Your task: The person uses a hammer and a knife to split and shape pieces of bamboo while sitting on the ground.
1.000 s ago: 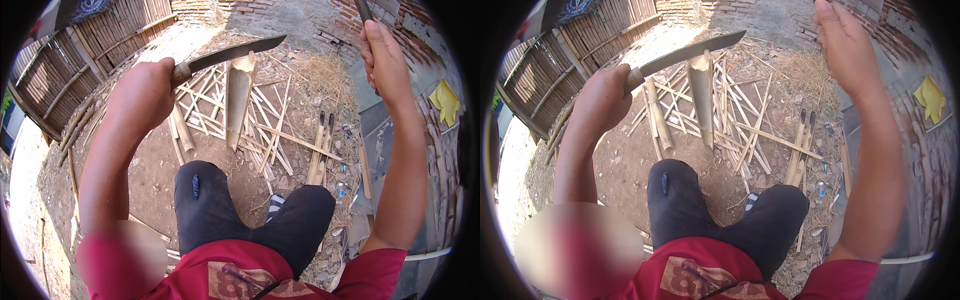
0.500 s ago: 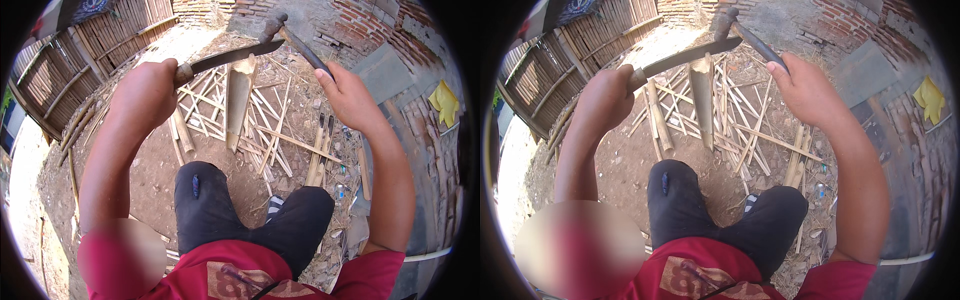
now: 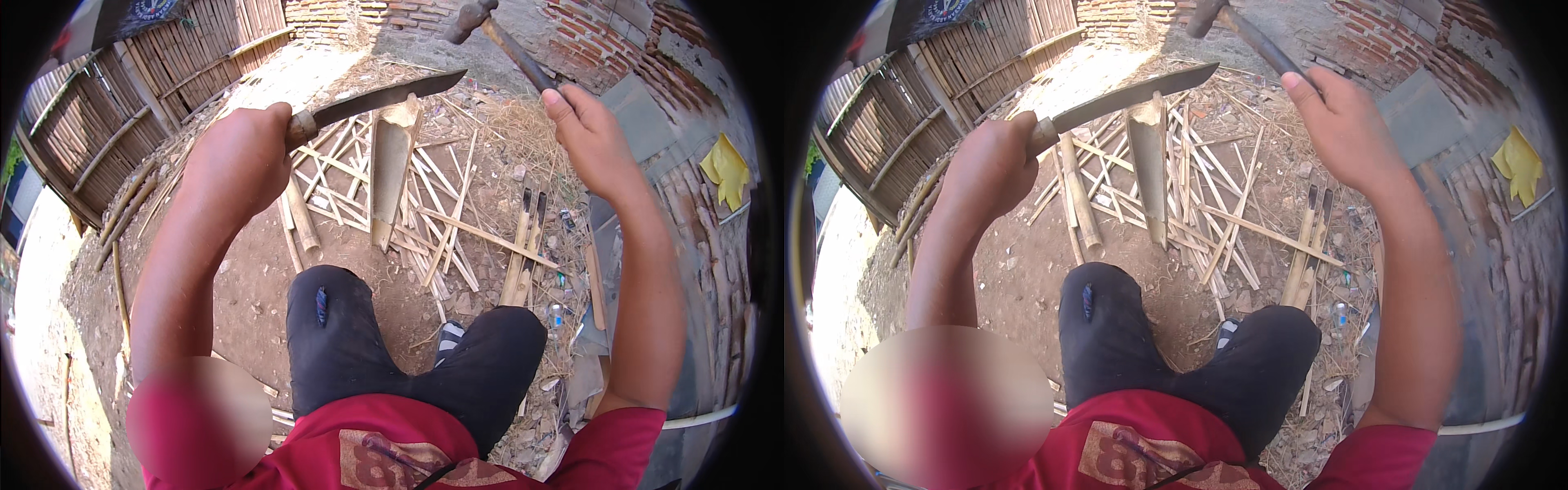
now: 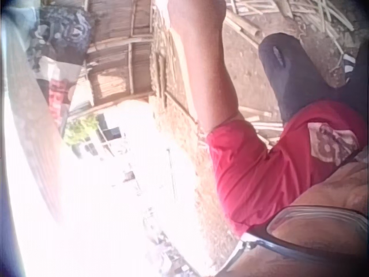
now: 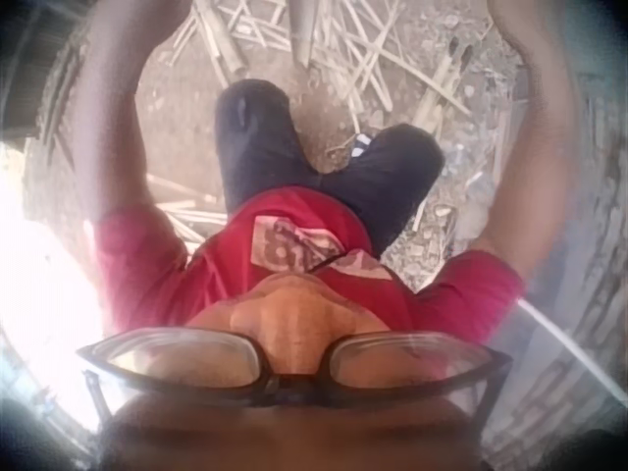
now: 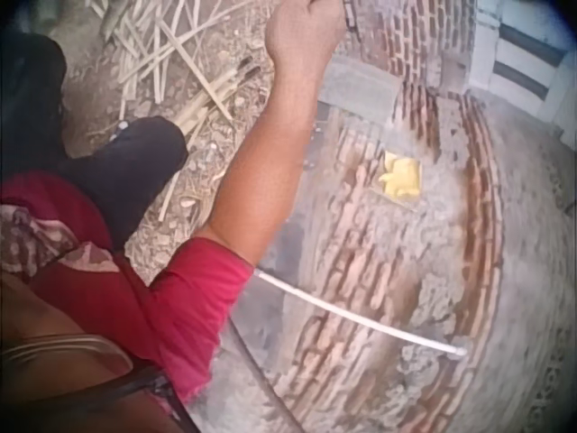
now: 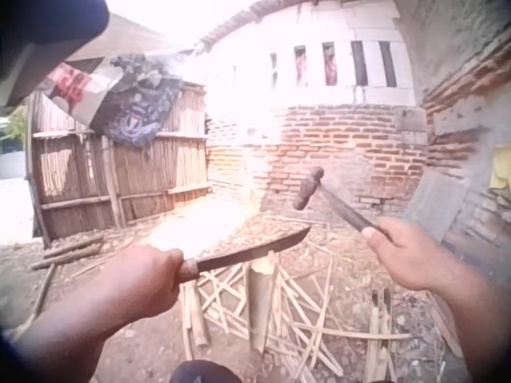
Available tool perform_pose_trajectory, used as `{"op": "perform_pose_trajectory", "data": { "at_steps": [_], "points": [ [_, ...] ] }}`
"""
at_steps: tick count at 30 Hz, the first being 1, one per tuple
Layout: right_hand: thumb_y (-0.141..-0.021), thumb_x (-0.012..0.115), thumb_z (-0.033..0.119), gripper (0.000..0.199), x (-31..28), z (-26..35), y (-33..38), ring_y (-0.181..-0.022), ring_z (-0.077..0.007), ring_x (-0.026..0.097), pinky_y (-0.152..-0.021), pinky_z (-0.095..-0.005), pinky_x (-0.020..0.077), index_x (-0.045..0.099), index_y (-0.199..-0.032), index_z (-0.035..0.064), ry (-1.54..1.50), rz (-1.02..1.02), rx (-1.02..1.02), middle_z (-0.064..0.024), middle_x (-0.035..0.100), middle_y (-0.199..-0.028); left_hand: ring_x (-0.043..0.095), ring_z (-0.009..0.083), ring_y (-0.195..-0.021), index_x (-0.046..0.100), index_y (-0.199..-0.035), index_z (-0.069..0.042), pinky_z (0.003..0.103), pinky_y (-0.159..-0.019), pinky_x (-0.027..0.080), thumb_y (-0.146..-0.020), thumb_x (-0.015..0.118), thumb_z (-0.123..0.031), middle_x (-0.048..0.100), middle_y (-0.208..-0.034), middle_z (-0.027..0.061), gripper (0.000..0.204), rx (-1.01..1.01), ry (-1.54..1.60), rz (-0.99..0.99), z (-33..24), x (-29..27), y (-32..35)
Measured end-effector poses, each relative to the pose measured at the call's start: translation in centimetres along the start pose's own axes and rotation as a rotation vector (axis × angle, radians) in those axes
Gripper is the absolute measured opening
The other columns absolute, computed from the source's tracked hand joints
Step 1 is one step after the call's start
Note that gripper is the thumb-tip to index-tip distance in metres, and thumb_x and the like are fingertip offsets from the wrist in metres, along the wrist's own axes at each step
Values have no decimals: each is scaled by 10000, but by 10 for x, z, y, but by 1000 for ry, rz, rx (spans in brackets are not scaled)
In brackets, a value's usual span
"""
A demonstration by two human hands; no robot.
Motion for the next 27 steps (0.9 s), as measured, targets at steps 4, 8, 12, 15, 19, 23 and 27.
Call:
{"op": "perform_pose_trajectory", "data": {
  "at_steps": [4, 8, 12, 15, 19, 23, 27],
  "points": [
    [-1073, 489, 469, 487, -14, 10, -11, -693, -261, 562, -703, -426, 474, 601, -990, 2, -296, -286, -32, -126, 573, -731, 685, 429, -831, 624, -932, 11, 523, -780, 534, -829, 617, -30, 684, -820, 238, 111, 1, -6, 6, 5, -1, 2],
    [-1076, 486, 484, 497, 46, 1, 18, -686, -159, 528, -681, -362, 457, 607, -992, 9, 96, -8, -75, -45, 529, -719, 686, 426, -850, 629, -940, 10, 520, -786, 534, -830, 619, -31, 686, -832, 241, 118, -36, 9, 14, 3, -6, 2],
    [-1076, 484, 480, 492, 4, 10, -3, -682, -192, 535, -682, -373, 453, 594, -993, 8, -74, -25, 2, -69, 541, -725, 687, 425, -856, 635, -948, 6, 518, -787, 533, -830, 616, -28, 687, -832, 240, 124, -31, -9, 9, 4, -2, 3],
    [-1074, 492, 471, 485, -10, 15, -8, -686, -236, 542, -683, -394, 450, 584, -977, 5, -269, -235, 29, -110, 556, -734, 688, 423, -855, 637, -949, 6, 517, -785, 532, -834, 619, -30, 688, -833, 237, 122, -35, -13, 29, 3, -1, 4],
    [-1077, 491, 466, 473, 38, -2, 21, -679, -164, 506, -656, -343, 432, 583, -960, 17, -101, -73, -24, -55, 539, -734, 690, 421, -855, 638, -950, 6, 515, -783, 532, -839, 624, -32, 687, -831, 237, 118, -43, -7, 35, 2, -4, 3],
    [-1077, 496, 469, 471, 14, 0, 10, -681, -139, 501, -650, -328, 429, 585, -963, 21, -39, 30, 46, -31, 535, -734, 688, 420, -848, 637, -948, 4, 514, -779, 532, -852, 618, -40, 686, -830, 235, 107, -45, -23, 13, 7, -2, 4],
    [-1066, 519, 470, 474, -11, 11, -2, -712, -210, 546, -676, -383, 449, 588, -982, 9, -315, -252, 23, -102, 550, -741, 688, 417, -843, 637, -944, 4, 511, -776, 538, -864, 616, -47, 688, -832, 232, 97, -32, -14, 15, 5, 1, 5]
  ]
}}
Point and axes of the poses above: each hand's wrist, its own y-axis away from the middle knuckle, its own x-axis out of the palm, z = x × y, the point moved 1 cm from there along -y, towards the middle knuckle
